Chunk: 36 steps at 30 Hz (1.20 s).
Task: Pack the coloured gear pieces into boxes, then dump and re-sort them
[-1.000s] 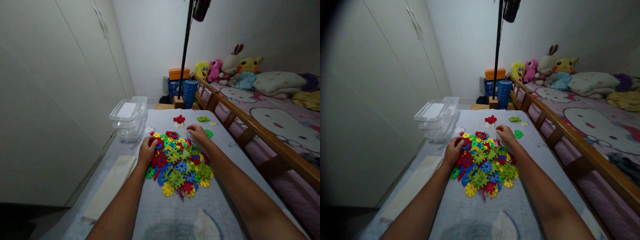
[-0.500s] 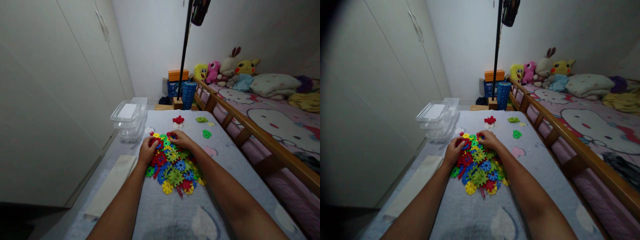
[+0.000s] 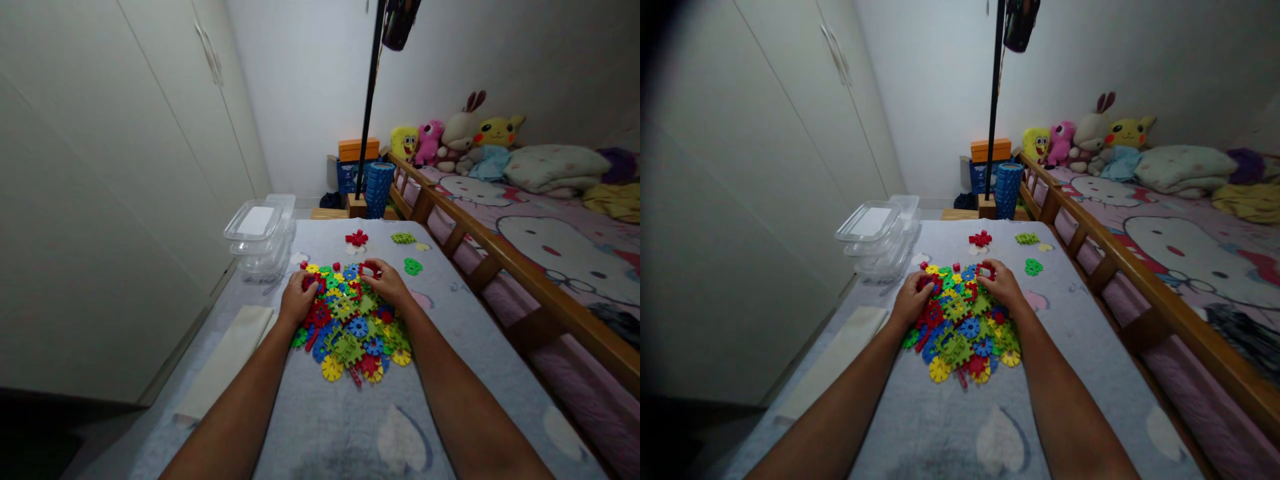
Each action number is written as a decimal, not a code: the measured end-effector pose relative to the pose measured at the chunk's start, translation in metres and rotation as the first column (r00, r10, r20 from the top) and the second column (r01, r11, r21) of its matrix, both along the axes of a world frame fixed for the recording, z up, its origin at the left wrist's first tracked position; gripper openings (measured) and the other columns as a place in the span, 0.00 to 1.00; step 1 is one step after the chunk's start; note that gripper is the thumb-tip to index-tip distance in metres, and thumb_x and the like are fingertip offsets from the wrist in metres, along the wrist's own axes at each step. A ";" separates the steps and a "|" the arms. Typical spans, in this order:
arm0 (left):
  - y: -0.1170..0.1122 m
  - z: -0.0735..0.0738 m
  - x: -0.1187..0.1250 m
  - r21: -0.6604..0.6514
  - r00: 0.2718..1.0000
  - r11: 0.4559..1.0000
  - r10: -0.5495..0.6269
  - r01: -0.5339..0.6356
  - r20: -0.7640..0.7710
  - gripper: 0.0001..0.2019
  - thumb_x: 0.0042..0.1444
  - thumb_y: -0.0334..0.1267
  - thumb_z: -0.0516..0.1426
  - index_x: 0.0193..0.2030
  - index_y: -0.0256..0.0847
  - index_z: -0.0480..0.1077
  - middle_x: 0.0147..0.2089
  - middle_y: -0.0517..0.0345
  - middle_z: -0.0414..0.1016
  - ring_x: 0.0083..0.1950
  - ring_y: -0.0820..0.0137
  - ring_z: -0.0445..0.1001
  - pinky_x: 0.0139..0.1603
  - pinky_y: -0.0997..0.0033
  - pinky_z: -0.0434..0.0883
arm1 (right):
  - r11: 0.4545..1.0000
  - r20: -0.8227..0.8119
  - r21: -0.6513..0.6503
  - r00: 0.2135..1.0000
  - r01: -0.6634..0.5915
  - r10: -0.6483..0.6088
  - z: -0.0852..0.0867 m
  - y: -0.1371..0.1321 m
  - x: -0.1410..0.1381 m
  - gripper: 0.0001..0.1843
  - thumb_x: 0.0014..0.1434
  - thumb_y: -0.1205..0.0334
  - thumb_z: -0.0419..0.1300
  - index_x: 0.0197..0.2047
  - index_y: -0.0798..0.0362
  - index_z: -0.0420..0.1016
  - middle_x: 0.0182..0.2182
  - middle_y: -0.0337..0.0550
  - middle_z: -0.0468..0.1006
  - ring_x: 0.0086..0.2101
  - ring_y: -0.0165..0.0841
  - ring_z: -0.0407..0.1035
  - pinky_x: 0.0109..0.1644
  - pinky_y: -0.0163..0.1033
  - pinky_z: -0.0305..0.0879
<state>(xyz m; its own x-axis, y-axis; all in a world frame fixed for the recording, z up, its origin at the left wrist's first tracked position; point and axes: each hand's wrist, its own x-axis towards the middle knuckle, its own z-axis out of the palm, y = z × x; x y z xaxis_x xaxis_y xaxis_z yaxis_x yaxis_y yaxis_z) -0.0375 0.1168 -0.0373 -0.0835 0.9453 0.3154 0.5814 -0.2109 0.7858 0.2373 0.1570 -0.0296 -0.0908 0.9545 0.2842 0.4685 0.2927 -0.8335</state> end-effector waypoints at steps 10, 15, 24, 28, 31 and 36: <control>0.032 0.019 -0.005 -0.022 0.954 0.998 -0.061 0.057 -0.292 0.14 0.58 0.41 0.57 0.49 0.39 0.72 0.54 0.45 0.73 0.59 0.58 0.72 0.64 0.58 0.67 | 0.993 0.152 0.090 0.985 0.070 -0.084 -0.012 0.007 0.018 0.22 0.49 0.57 0.68 0.48 0.51 0.80 0.47 0.49 0.81 0.47 0.42 0.74 0.56 0.49 0.68; 0.053 0.018 -0.010 -0.124 0.902 0.988 -0.137 0.094 -0.410 0.18 0.58 0.46 0.57 0.50 0.36 0.72 0.53 0.44 0.73 0.58 0.56 0.71 0.64 0.57 0.67 | 0.998 0.111 0.039 0.993 0.047 -0.051 -0.016 0.007 0.019 0.20 0.49 0.59 0.65 0.47 0.51 0.80 0.48 0.48 0.80 0.46 0.40 0.74 0.55 0.47 0.69; 0.044 0.026 0.004 -0.199 0.912 0.962 -0.247 0.189 -0.326 0.20 0.57 0.51 0.55 0.45 0.37 0.75 0.47 0.51 0.75 0.52 0.61 0.73 0.57 0.62 0.69 | 0.995 0.084 -0.030 0.992 0.095 -0.092 -0.019 0.007 0.024 0.27 0.45 0.67 0.59 0.50 0.52 0.79 0.49 0.48 0.79 0.44 0.38 0.74 0.55 0.46 0.70; 0.027 0.037 0.014 -0.246 0.902 0.932 -0.330 0.266 -0.278 0.23 0.57 0.53 0.55 0.50 0.37 0.75 0.51 0.47 0.77 0.52 0.57 0.75 0.57 0.59 0.71 | 0.988 0.023 -0.063 0.990 0.140 -0.139 -0.024 0.009 0.024 0.27 0.46 0.63 0.61 0.53 0.52 0.77 0.46 0.47 0.80 0.43 0.38 0.75 0.53 0.46 0.71; 0.014 0.044 0.016 -0.252 0.899 0.914 -0.376 0.320 -0.223 0.27 0.56 0.55 0.57 0.56 0.39 0.74 0.55 0.45 0.77 0.56 0.55 0.75 0.60 0.56 0.71 | 0.985 -0.024 -0.065 0.987 0.158 -0.160 -0.024 0.009 0.023 0.25 0.48 0.57 0.64 0.51 0.52 0.76 0.43 0.46 0.81 0.40 0.38 0.75 0.50 0.46 0.72; 0.003 0.043 0.006 -0.213 0.935 0.923 -0.344 0.320 -0.087 0.32 0.56 0.57 0.58 0.62 0.39 0.70 0.61 0.43 0.75 0.60 0.54 0.75 0.64 0.54 0.69 | 0.990 -0.052 -0.075 0.991 0.123 -0.127 -0.019 0.005 0.021 0.22 0.51 0.46 0.65 0.43 0.52 0.78 0.38 0.46 0.82 0.38 0.39 0.75 0.48 0.45 0.72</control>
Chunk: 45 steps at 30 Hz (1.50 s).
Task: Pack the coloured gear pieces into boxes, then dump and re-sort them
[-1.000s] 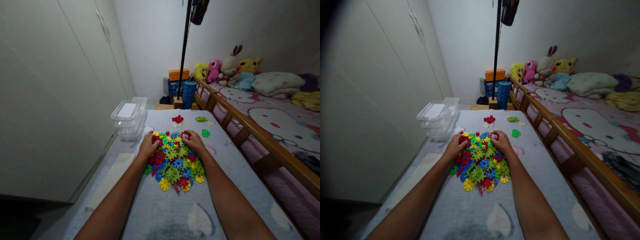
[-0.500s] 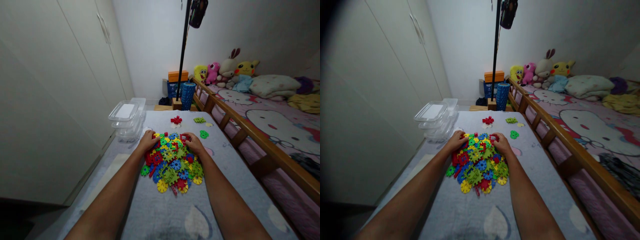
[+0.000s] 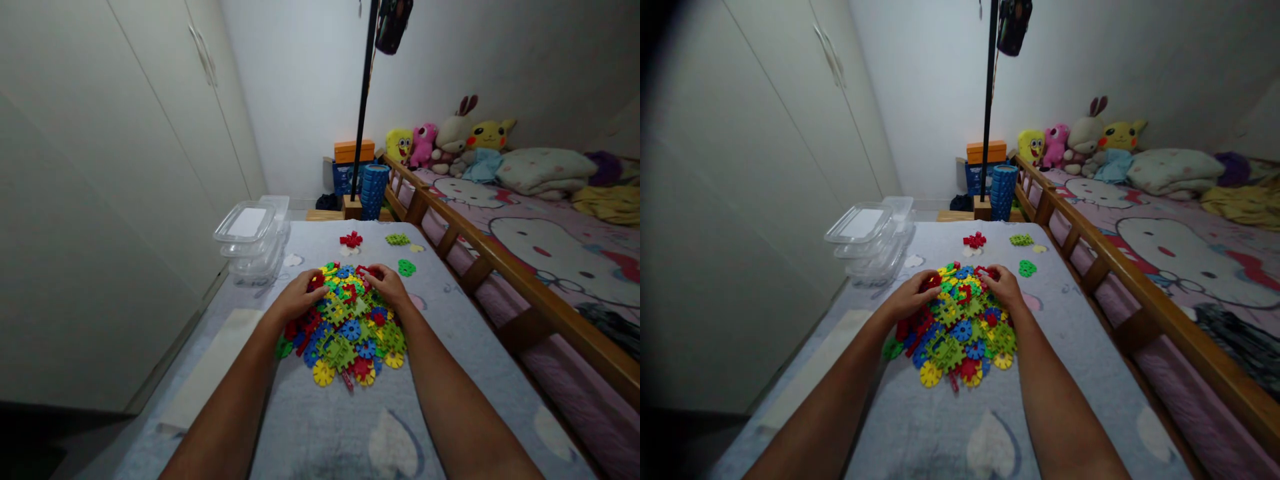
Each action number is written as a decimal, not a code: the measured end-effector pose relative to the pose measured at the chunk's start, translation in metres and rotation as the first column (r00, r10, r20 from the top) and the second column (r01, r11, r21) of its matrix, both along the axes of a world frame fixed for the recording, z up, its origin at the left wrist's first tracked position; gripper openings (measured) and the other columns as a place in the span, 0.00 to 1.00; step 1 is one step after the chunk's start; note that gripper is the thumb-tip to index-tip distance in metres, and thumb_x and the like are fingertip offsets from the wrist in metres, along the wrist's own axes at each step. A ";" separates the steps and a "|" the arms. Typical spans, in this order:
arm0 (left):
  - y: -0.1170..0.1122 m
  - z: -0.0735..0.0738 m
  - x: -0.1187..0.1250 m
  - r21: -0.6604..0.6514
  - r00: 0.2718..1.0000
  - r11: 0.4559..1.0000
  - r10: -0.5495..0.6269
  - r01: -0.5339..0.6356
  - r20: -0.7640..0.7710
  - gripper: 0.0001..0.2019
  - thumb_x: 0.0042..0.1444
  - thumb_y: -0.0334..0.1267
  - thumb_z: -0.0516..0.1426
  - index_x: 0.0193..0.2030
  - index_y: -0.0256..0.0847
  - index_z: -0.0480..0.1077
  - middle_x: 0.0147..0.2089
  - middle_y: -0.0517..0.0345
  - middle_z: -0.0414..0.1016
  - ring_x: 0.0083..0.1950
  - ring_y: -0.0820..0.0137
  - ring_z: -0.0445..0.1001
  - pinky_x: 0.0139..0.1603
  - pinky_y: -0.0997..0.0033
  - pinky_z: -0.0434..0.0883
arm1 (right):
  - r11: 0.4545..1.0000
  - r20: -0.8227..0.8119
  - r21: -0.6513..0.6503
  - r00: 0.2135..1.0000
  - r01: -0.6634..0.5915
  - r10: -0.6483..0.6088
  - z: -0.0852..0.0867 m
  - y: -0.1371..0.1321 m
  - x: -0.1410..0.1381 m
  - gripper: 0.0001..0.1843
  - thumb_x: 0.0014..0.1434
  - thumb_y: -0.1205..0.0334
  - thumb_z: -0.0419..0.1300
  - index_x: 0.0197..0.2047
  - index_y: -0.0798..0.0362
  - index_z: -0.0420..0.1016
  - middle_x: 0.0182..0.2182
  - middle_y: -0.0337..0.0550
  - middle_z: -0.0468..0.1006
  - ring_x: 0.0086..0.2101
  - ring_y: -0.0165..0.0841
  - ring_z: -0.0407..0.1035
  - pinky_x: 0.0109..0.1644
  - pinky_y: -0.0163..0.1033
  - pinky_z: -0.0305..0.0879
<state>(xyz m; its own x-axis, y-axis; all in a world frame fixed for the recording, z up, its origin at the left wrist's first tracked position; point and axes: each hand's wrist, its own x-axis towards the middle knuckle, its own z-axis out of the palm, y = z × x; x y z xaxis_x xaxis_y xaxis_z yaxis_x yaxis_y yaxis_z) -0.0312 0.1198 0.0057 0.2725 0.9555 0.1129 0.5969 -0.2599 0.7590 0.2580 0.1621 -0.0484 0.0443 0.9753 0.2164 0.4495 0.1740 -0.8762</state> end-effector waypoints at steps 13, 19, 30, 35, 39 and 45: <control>0.002 -0.039 -0.029 -0.049 0.917 0.954 0.298 -0.296 0.266 0.23 0.59 0.56 0.56 0.49 0.39 0.75 0.45 0.52 0.81 0.46 0.61 0.78 0.50 0.61 0.75 | 1.000 0.072 -0.020 0.997 0.013 -0.012 0.004 -0.004 -0.001 0.21 0.50 0.46 0.66 0.42 0.52 0.79 0.35 0.43 0.81 0.36 0.37 0.74 0.43 0.42 0.70; 0.012 -0.049 -0.028 0.132 0.953 0.950 0.263 -0.283 0.151 0.19 0.59 0.52 0.56 0.48 0.41 0.75 0.53 0.49 0.77 0.56 0.59 0.76 0.62 0.57 0.71 | 0.999 0.058 -0.044 0.998 0.028 -0.025 0.005 -0.005 0.000 0.21 0.49 0.47 0.66 0.43 0.52 0.79 0.33 0.43 0.80 0.35 0.37 0.74 0.42 0.42 0.70; 0.019 -0.048 -0.025 0.136 0.959 0.960 0.262 -0.247 -0.106 0.25 0.60 0.53 0.57 0.59 0.43 0.71 0.68 0.45 0.68 0.73 0.50 0.59 0.73 0.43 0.56 | 0.980 0.165 0.105 0.969 0.166 -0.182 0.023 0.057 -0.013 0.15 0.48 0.53 0.66 0.38 0.51 0.77 0.37 0.43 0.81 0.38 0.38 0.73 0.47 0.42 0.68; 0.016 -0.042 -0.023 0.099 0.959 0.975 0.215 -0.200 -0.185 0.25 0.61 0.54 0.56 0.61 0.45 0.71 0.67 0.48 0.71 0.74 0.47 0.58 0.73 0.41 0.53 | 0.955 0.105 0.096 0.952 0.280 -0.289 0.020 0.097 -0.024 0.12 0.48 0.55 0.65 0.36 0.50 0.76 0.32 0.41 0.80 0.33 0.36 0.72 0.44 0.41 0.68; 0.016 -0.038 -0.023 0.105 0.961 0.981 0.183 -0.164 -0.206 0.22 0.62 0.53 0.55 0.58 0.46 0.73 0.65 0.50 0.74 0.72 0.49 0.61 0.72 0.42 0.53 | 0.919 0.057 0.080 0.919 0.386 -0.391 0.017 0.119 -0.029 0.09 0.50 0.56 0.64 0.34 0.50 0.75 0.34 0.45 0.81 0.37 0.39 0.73 0.45 0.41 0.69; 0.016 -0.037 -0.022 0.112 0.966 0.982 0.171 -0.152 -0.191 0.20 0.62 0.52 0.56 0.57 0.47 0.73 0.63 0.52 0.75 0.69 0.53 0.64 0.71 0.46 0.55 | 0.894 0.085 0.023 0.890 0.447 -0.448 0.011 0.140 -0.034 0.02 0.48 0.62 0.62 0.28 0.49 0.73 0.29 0.47 0.80 0.38 0.43 0.74 0.46 0.44 0.70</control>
<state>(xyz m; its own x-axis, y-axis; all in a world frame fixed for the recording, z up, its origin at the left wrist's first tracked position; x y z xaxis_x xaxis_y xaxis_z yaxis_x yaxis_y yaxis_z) -0.0537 0.1353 -0.0310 0.1418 0.9760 0.1654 0.7736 -0.2135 0.5967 0.2236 0.3023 -0.0378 0.4570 0.8559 0.2421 0.5536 -0.0606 -0.8306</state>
